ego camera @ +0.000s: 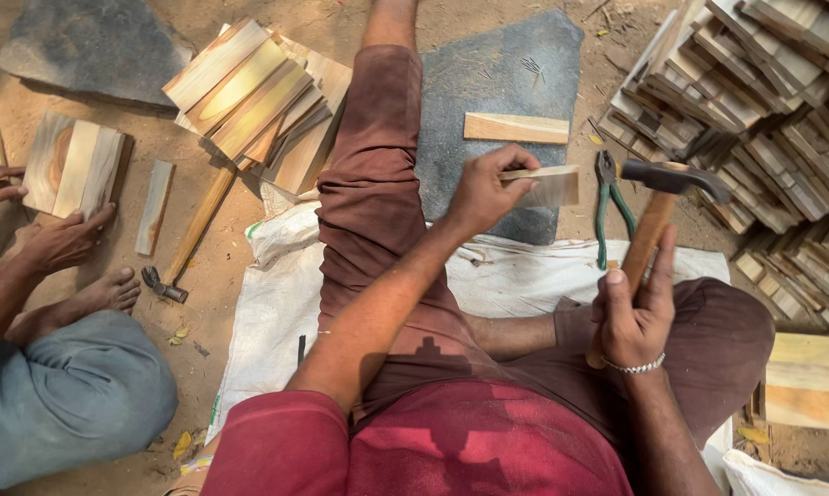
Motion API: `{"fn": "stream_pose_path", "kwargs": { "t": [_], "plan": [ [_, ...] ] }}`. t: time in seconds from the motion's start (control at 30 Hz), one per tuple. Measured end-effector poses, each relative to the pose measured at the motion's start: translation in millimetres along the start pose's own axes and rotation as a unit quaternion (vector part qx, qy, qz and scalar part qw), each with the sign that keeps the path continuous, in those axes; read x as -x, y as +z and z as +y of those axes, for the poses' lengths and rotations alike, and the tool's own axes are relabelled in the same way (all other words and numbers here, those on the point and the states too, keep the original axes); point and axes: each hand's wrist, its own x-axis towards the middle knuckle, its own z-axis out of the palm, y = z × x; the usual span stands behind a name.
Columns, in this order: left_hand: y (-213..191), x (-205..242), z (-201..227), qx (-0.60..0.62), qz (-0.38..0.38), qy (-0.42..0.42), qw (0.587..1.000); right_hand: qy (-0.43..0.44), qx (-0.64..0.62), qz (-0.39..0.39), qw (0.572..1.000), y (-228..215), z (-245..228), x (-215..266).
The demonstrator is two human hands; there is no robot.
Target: The person sits on the ground and assembles small wooden frames by nailing thin wooden strips together using a hammer. They repeatedly pick up pieces, align them, hammer nails, and place the finished frames aside.
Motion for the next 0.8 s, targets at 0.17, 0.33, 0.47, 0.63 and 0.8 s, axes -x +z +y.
{"fn": "stream_pose_path", "kwargs": {
  "t": [0.17, 0.33, 0.47, 0.63, 0.8],
  "plan": [
    [14.3, 4.9, -10.9, -0.025, 0.002, -0.019, 1.0, -0.039, 0.11, -0.033, 0.993, -0.9, 1.2, -1.6],
    [14.3, 1.8, -12.9, -0.041, 0.012, 0.026, 0.999, 0.009, 0.094, -0.004, 0.996, 3.6, 0.4, -6.0],
    [21.4, 13.1, -18.1, -0.013, 0.022, 0.012, 1.0, -0.028, 0.206, -0.022, 0.978, 3.8, 1.0, -0.9],
    [7.7, 15.7, -42.0, 0.107, 0.005, -0.032, 0.994, -0.047, 0.14, 0.014, 0.989, -13.3, 0.6, -3.0],
    [-15.3, 26.2, -71.8, -0.283, -0.027, -0.034, 0.958, -0.15, 0.07, 0.047, 0.985, -22.2, 8.5, -3.5]
  ]
}}
